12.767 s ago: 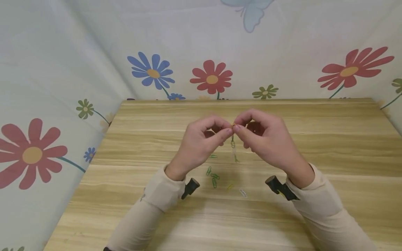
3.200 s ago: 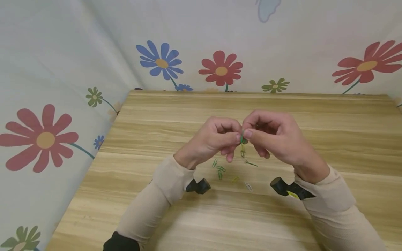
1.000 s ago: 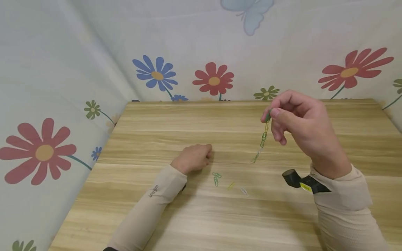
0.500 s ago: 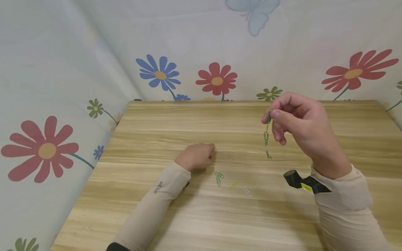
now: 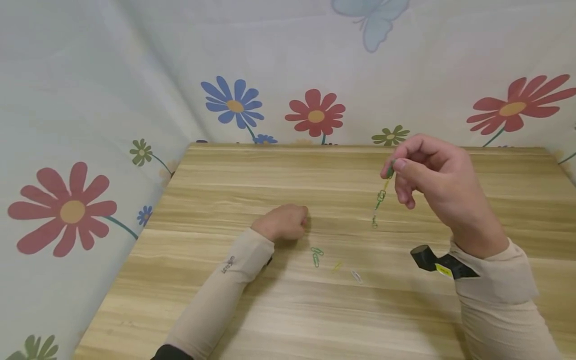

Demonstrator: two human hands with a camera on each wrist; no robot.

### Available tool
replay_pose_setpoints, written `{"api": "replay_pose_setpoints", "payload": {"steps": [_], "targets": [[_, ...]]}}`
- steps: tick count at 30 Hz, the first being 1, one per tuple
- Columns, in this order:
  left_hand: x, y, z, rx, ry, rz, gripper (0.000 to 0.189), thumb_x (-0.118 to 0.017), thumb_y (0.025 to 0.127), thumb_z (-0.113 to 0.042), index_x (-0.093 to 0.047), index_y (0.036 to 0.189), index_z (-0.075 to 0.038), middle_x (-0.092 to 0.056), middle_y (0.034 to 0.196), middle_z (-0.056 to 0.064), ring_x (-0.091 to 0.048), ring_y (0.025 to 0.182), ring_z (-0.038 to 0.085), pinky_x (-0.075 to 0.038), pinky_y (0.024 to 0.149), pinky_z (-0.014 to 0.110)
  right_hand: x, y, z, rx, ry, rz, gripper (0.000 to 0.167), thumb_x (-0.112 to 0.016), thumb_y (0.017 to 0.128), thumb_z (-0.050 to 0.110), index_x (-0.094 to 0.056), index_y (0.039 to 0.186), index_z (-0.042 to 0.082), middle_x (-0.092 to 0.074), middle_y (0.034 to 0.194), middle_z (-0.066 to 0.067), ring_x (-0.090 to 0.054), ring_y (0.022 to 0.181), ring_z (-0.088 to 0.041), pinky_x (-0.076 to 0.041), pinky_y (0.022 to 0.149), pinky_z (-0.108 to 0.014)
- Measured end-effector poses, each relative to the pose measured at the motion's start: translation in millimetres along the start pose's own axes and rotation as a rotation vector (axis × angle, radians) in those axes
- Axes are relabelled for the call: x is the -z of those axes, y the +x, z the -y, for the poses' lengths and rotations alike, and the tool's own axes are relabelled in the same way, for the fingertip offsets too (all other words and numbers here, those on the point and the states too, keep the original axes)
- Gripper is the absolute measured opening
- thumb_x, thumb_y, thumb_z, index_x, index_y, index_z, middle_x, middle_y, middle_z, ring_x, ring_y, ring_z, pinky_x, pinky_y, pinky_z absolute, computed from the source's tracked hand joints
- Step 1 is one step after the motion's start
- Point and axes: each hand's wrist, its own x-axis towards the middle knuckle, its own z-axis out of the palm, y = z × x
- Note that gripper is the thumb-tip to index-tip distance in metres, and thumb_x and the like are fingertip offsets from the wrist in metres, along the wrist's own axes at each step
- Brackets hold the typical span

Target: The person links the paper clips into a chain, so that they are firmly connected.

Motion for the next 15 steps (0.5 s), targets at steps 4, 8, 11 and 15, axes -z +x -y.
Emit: {"api": "replay_pose_setpoints", "payload": {"steps": [4,8,11,15], "targets": [[2.0,2.9,7.0,-0.058,-0.072,-0.001,0.007,-0.059,0.095,-0.002,-0.059,0.091,-0.007,-0.055,0.079,0.001,-0.048,0.065,0.013,-0.042,0.058,0.025,2.6,-2.3,2.1,-0.018,-0.034,-0.014,0.012,-0.049,0.096,-0.015,-0.059,0.093,-0.011,-0.064,0.086,-0.021,-0.050,0.050,-0.022,-0.042,0.041,-0.030],[9.1,0.7,14.5,-0.066,-0.155,0.003,0.007,-0.063,0.098,-0.006,-0.060,0.104,-0.007,-0.062,0.093,0.003,-0.055,0.073,0.016,-0.046,0.063,0.027,5.8,-3.0,3.3,-0.012,-0.014,-0.014,0.013,-0.048,0.095,-0.016,-0.060,0.093,-0.010,-0.064,0.086,-0.021,-0.050,0.049,-0.023,-0.043,0.041,-0.029],[13.5,-2.7,14.8,-0.036,-0.157,-0.014,0.014,-0.061,0.096,-0.001,-0.059,0.108,-0.008,-0.062,0.098,0.005,-0.056,0.077,0.019,-0.048,0.065,0.029,8.0,-2.3,3.1,-0.001,0.019,-0.007,0.013,-0.048,0.094,-0.018,-0.059,0.093,-0.011,-0.065,0.086,-0.022,-0.050,0.049,-0.024,-0.043,0.041,-0.030],[11.5,-5.3,6.8,0.005,-0.065,-0.063,0.014,-0.060,0.094,0.000,-0.059,0.106,-0.007,-0.061,0.094,0.005,-0.055,0.079,0.020,-0.050,0.071,0.032,9.2,-1.2,3.1,0.013,0.013,0.007,0.013,-0.048,0.093,-0.019,-0.059,0.094,-0.011,-0.066,0.087,-0.021,-0.051,0.049,-0.023,-0.044,0.041,-0.029]]}}
